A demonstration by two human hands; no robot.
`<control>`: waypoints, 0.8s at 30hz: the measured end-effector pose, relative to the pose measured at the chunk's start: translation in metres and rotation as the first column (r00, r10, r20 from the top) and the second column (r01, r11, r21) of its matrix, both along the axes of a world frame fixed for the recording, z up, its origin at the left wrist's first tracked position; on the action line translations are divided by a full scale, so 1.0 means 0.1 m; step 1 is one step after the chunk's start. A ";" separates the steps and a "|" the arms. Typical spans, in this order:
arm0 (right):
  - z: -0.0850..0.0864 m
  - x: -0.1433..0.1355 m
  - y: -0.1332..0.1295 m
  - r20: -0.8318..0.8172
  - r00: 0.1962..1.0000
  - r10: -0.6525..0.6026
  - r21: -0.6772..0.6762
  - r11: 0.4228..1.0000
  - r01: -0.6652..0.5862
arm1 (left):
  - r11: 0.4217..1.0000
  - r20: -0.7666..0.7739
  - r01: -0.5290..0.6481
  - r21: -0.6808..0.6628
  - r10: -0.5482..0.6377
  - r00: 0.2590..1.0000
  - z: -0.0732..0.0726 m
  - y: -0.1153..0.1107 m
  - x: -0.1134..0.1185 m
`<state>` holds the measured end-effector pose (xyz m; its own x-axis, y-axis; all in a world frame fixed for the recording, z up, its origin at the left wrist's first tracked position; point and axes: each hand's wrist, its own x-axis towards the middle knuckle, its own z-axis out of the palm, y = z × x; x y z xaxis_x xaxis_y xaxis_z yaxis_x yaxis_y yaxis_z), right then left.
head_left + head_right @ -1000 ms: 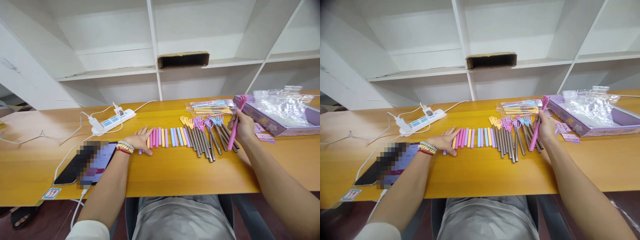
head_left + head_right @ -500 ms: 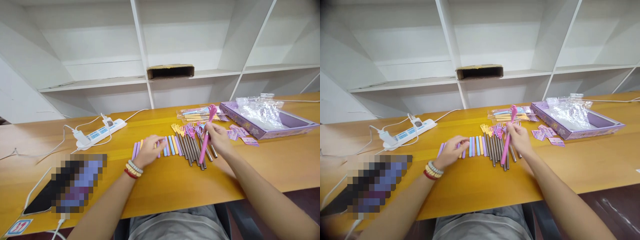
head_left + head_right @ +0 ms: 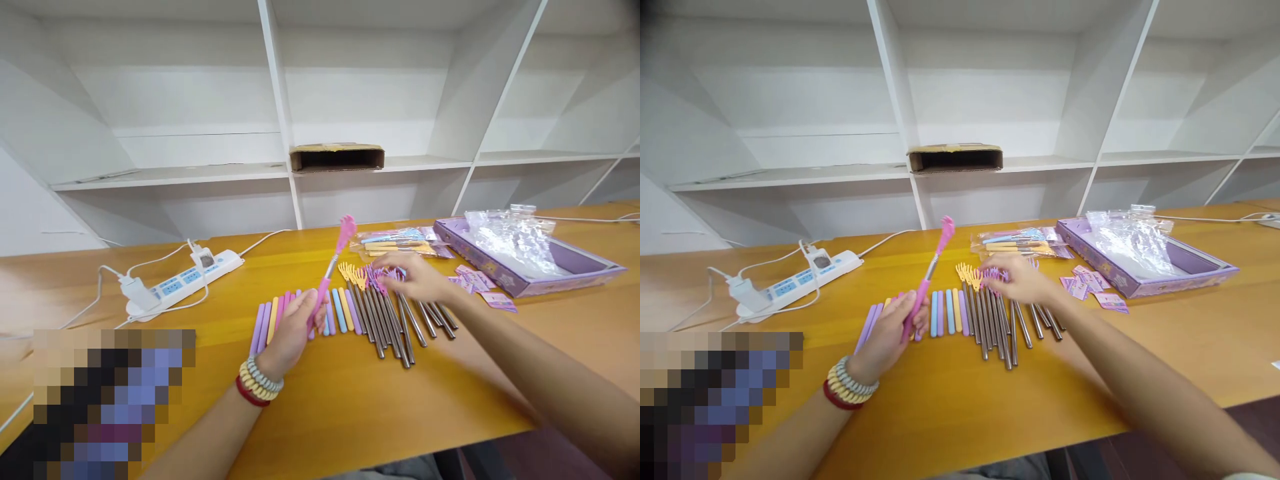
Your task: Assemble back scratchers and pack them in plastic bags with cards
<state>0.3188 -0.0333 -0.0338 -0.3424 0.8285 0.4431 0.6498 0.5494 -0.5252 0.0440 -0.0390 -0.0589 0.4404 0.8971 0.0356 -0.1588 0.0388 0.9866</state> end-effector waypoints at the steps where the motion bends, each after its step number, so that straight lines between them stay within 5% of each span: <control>1: 0.01 0.20 0.19 0.094 0.986 -0.134 0.048 0.990 0.130 | 0.997 0.040 -0.070 -0.026 0.071 0.997 0.01 0.05 -0.05; 3: 0.02 0.60 0.58 0.248 0.872 -0.422 0.065 0.905 0.420 | 0.978 0.102 -0.203 -0.050 0.207 0.973 0.05 0.16 -0.15; 5: 0.02 0.94 0.94 0.368 0.684 -0.630 0.023 0.741 0.671 | 0.945 0.142 -0.319 -0.073 0.327 0.934 0.08 0.24 -0.24; 8: -0.02 1.24 1.38 0.444 0.597 -0.668 -0.022 0.659 0.752 | 0.896 0.128 -0.431 -0.104 0.442 0.888 0.11 0.31 -0.34; 14: -0.21 1.31 2.01 0.537 0.639 -0.551 -0.200 0.652 0.731 | 0.860 0.005 -0.504 -0.077 0.506 0.862 0.02 0.37 -0.45; 18: -0.33 1.29 2.20 0.542 0.648 -0.535 -0.239 0.641 0.729 | 0.862 -0.064 -0.506 -0.031 0.503 0.862 -0.04 0.38 -0.47; 21: -0.29 1.25 2.15 0.524 0.634 -0.568 -0.174 0.658 0.733 | 0.876 -0.129 -0.481 0.038 0.481 0.867 -0.06 0.37 -0.46; 24: -0.12 1.09 1.91 0.343 0.689 -0.639 0.076 0.750 0.658 | 0.885 -0.161 -0.459 0.083 0.466 0.870 -0.05 0.36 -0.44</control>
